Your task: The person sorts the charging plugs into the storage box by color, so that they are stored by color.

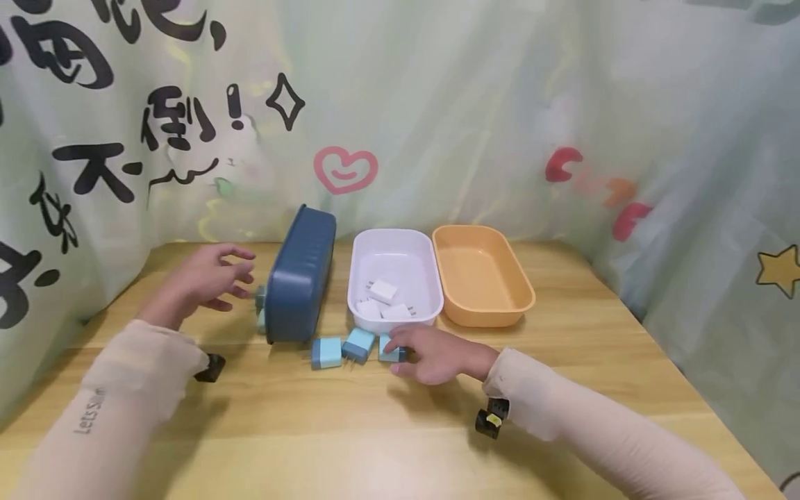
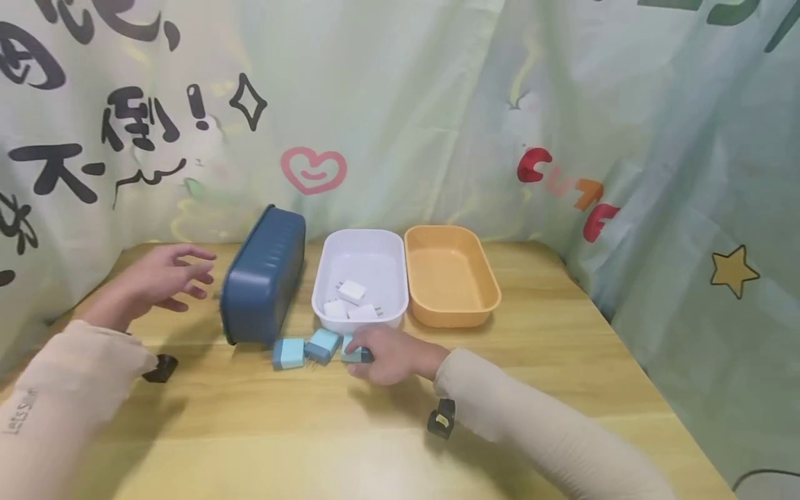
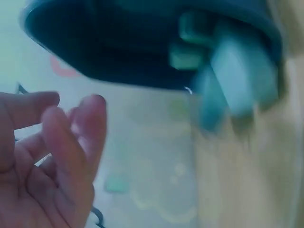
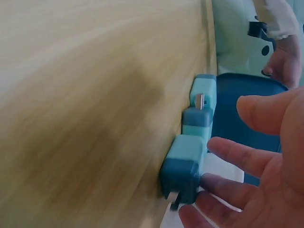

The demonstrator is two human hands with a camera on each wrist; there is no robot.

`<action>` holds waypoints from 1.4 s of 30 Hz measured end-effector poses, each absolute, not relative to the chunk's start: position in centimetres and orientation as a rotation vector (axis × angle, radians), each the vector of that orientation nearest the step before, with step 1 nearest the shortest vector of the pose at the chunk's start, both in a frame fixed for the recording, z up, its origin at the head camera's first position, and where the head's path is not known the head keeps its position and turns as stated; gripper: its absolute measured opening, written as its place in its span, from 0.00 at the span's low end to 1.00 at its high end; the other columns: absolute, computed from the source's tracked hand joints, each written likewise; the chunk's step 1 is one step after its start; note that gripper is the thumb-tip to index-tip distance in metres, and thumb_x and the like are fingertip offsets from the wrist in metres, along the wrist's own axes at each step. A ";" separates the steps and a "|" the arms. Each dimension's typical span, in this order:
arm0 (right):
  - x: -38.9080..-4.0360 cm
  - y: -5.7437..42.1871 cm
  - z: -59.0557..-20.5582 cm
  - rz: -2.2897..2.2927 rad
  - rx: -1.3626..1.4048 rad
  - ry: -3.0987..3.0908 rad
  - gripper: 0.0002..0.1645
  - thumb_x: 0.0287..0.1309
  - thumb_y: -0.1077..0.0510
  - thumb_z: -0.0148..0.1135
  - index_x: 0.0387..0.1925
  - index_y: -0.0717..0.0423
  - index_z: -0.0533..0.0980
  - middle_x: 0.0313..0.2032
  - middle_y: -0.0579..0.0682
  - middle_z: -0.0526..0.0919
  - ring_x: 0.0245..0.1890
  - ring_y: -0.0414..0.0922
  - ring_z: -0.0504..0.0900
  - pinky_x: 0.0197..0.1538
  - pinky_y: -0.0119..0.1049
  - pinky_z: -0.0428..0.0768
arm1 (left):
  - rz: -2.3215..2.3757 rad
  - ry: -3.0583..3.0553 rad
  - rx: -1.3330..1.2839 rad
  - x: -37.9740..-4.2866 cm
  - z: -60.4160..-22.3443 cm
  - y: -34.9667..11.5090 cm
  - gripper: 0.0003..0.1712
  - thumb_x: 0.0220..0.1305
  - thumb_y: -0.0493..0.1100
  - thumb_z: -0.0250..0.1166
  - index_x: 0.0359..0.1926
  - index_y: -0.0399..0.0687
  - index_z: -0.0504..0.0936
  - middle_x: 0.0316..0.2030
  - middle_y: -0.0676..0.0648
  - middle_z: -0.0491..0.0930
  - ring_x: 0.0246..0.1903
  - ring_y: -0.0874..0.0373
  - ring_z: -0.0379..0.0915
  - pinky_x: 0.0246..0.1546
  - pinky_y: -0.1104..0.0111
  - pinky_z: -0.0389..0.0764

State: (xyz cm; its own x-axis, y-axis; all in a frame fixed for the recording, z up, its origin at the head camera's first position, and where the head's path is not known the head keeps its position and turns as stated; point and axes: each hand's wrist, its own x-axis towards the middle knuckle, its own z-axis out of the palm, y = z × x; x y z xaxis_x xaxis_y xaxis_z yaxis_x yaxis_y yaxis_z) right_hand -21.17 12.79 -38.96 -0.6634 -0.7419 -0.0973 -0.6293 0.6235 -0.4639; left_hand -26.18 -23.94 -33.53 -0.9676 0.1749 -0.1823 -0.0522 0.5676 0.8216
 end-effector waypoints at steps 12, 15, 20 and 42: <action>-21.0 13.3 -39.8 -0.721 -1.097 2.603 0.20 0.64 0.54 0.60 0.51 0.64 0.78 0.55 0.58 0.77 0.56 0.52 0.74 0.61 0.48 0.69 | 1.246 2.496 0.031 -26.9 -36.6 -22.0 0.23 0.76 0.48 0.49 0.64 0.39 0.65 0.51 0.35 0.72 0.38 0.48 0.75 0.31 0.57 0.82; -21.0 13.6 -39.7 -0.732 -1.070 2.619 0.20 0.64 0.54 0.61 0.52 0.63 0.78 0.56 0.59 0.76 0.58 0.54 0.72 0.63 0.49 0.68 | 1.223 2.449 0.011 -26.6 -37.0 -22.0 0.18 0.74 0.43 0.47 0.60 0.39 0.64 0.46 0.37 0.72 0.32 0.49 0.76 0.28 0.59 0.82; -20.8 14.4 -39.7 -0.719 -0.996 2.637 0.21 0.64 0.53 0.61 0.53 0.61 0.77 0.61 0.63 0.71 0.64 0.58 0.66 0.66 0.53 0.63 | 1.152 2.365 -0.038 -25.9 -38.0 -21.6 0.20 0.70 0.37 0.47 0.60 0.36 0.60 0.40 0.38 0.72 0.26 0.52 0.77 0.24 0.65 0.80; -20.9 13.5 -40.0 -0.715 -1.045 2.641 0.19 0.64 0.53 0.61 0.52 0.60 0.78 0.61 0.63 0.71 0.64 0.59 0.67 0.66 0.53 0.63 | 1.788 1.928 -0.246 -25.0 -41.1 -22.1 0.30 0.74 0.32 0.34 0.71 0.26 0.37 0.56 0.23 0.57 0.26 0.62 0.76 0.29 0.77 0.80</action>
